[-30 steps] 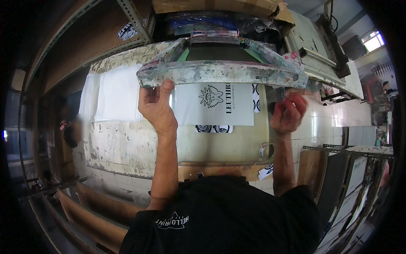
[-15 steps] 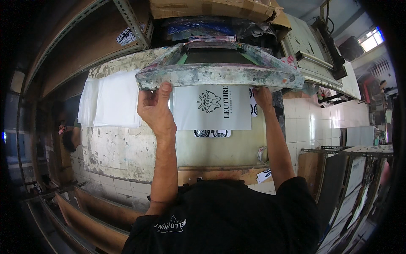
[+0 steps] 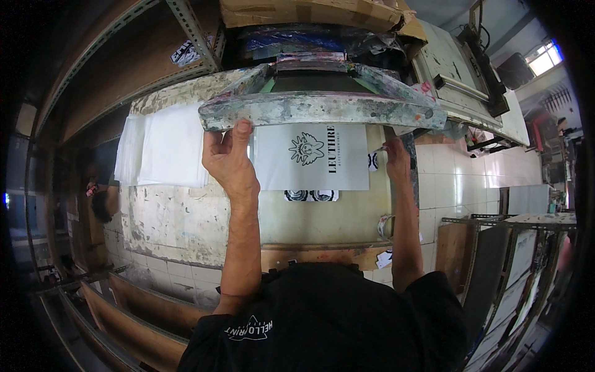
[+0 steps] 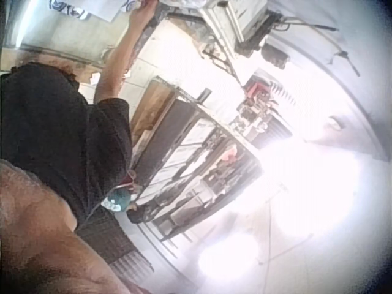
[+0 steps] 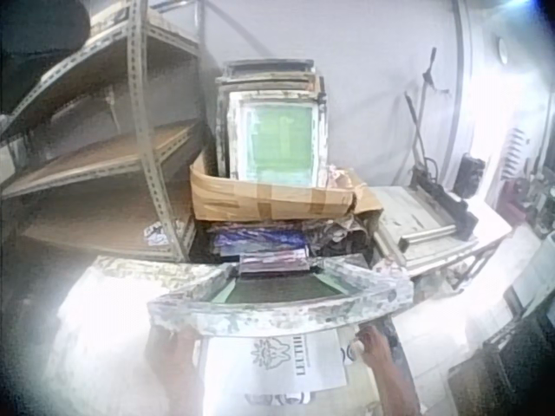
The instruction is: The person prepares a screen printing station by retrieving a squeegee and applying tape to a screen frame. They then place a white t-shirt under the screen, align it, and use the squeegee to pull ink across the screen, printing a design onto the shirt.
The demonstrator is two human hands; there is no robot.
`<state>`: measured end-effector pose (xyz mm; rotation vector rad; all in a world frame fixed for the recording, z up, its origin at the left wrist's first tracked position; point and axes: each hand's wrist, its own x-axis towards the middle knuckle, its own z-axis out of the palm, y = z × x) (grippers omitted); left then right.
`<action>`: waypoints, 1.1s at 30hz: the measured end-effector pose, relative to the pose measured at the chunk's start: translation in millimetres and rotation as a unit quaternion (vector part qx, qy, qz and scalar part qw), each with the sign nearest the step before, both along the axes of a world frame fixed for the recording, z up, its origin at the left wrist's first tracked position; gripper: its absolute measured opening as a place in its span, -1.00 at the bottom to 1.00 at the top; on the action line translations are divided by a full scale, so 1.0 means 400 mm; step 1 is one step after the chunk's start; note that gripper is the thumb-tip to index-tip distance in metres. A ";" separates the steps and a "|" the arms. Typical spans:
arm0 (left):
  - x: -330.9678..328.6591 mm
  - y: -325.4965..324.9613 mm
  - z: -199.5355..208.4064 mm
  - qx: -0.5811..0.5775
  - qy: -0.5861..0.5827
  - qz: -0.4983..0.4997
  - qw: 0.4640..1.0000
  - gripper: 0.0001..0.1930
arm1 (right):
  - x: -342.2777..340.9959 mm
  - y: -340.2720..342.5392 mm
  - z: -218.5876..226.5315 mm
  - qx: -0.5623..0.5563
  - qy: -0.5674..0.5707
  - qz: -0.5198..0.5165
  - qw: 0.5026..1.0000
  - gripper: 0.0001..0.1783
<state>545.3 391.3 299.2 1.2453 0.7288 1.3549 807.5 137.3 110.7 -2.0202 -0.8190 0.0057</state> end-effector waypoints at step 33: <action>-0.002 0.011 0.011 0.009 0.023 -0.004 1.000 -0.69 | 0.073 0.029 0.093 -0.017 0.174 -0.003 0.985 -0.72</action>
